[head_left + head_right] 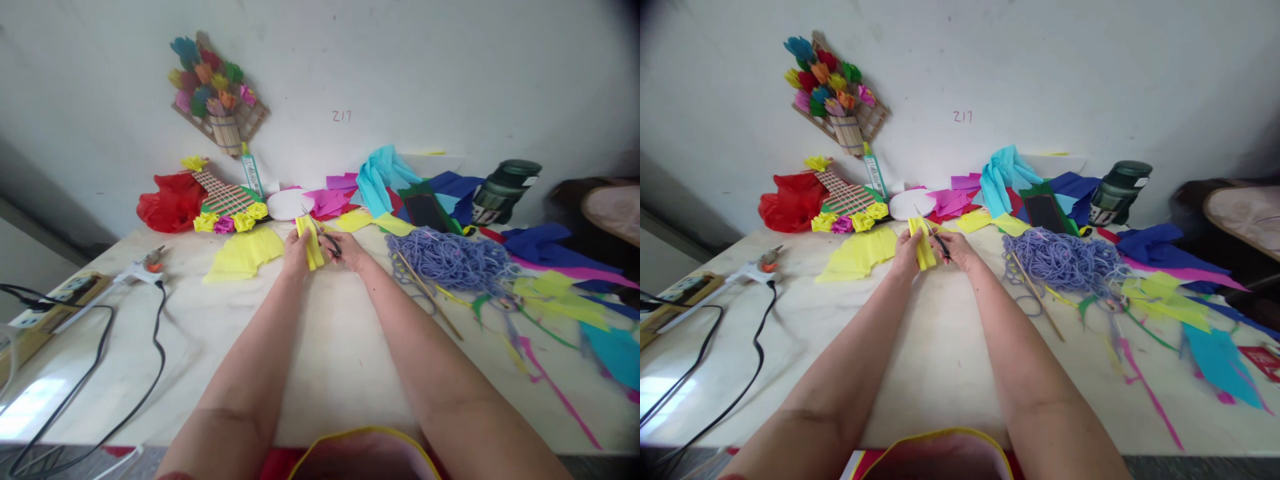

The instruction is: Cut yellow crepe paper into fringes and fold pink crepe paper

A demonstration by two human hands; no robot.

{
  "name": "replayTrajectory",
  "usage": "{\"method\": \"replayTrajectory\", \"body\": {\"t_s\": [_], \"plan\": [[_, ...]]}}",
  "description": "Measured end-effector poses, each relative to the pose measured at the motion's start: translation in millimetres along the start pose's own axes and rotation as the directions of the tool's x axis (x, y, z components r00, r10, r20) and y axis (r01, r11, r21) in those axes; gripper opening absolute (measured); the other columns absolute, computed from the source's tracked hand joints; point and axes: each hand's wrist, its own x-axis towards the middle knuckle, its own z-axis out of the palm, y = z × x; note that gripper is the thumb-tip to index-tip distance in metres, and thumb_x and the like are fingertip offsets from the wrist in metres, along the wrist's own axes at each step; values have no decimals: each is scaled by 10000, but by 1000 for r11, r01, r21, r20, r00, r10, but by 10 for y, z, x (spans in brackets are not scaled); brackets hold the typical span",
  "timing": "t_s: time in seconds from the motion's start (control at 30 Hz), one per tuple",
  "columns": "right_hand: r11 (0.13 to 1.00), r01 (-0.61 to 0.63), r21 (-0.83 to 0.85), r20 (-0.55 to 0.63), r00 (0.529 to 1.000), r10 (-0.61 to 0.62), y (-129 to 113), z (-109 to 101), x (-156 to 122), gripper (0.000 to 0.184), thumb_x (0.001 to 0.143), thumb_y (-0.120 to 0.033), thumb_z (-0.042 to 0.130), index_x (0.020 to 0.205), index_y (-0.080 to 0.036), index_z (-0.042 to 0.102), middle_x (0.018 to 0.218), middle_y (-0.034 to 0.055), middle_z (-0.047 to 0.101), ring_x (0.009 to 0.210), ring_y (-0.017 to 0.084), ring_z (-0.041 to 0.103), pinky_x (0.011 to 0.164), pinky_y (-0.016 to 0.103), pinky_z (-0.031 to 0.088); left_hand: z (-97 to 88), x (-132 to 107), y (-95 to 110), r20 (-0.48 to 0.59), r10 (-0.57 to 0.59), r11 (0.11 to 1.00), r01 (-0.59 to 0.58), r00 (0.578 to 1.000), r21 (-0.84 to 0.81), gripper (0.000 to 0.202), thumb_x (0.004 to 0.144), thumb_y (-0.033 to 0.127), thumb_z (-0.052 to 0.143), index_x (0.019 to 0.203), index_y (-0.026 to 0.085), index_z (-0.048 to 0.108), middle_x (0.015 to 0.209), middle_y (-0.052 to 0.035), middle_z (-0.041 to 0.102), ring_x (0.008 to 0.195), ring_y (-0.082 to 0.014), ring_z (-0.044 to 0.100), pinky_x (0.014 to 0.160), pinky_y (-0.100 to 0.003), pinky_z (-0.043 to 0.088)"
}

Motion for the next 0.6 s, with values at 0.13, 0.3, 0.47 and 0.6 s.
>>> {"method": "replayTrajectory", "body": {"t_s": [0.13, 0.3, 0.47, 0.6], "plan": [[1000, 19, -19, -5, 1000, -19, 32, -9, 21, 265, 674, -406, 627, 681, -147, 569, 401, -63, 444, 311, 43, 346, 302, 171, 282, -2, 3, 1, 5, 3, 1000, -3, 1000, -1, 293, 630, 368, 662, 792, 152, 549, 809, -78, 672, 654, -180, 630, 638, -317, 489], [998, 44, -33, -9, 999, -45, 38, -5, 27, 255, 673, -401, 626, 663, -153, 568, 401, -66, 431, 317, 44, 339, 305, 175, 272, -5, 12, -8, 12, 8, 1000, -8, 1000, -8, 280, 631, 359, 662, 786, 151, 557, 793, -75, 674, 686, -194, 636, 658, -325, 492], [996, 78, -50, -6, 997, -79, 68, -6, 56, 263, 664, -405, 637, 696, -149, 591, 392, -70, 416, 309, 45, 332, 300, 182, 259, -12, 12, -11, 21, 14, 1000, -13, 1000, -26, 287, 636, 360, 660, 794, 145, 555, 802, -81, 674, 652, -184, 632, 639, -322, 498], [996, 77, -35, 10, 997, -76, 94, -13, 79, 266, 655, -396, 646, 735, -146, 600, 406, -67, 437, 314, 47, 350, 306, 182, 278, -25, 15, -10, 34, 20, 999, -18, 999, -37, 283, 636, 356, 661, 788, 142, 554, 805, -81, 674, 626, -171, 627, 633, -320, 502]]}}
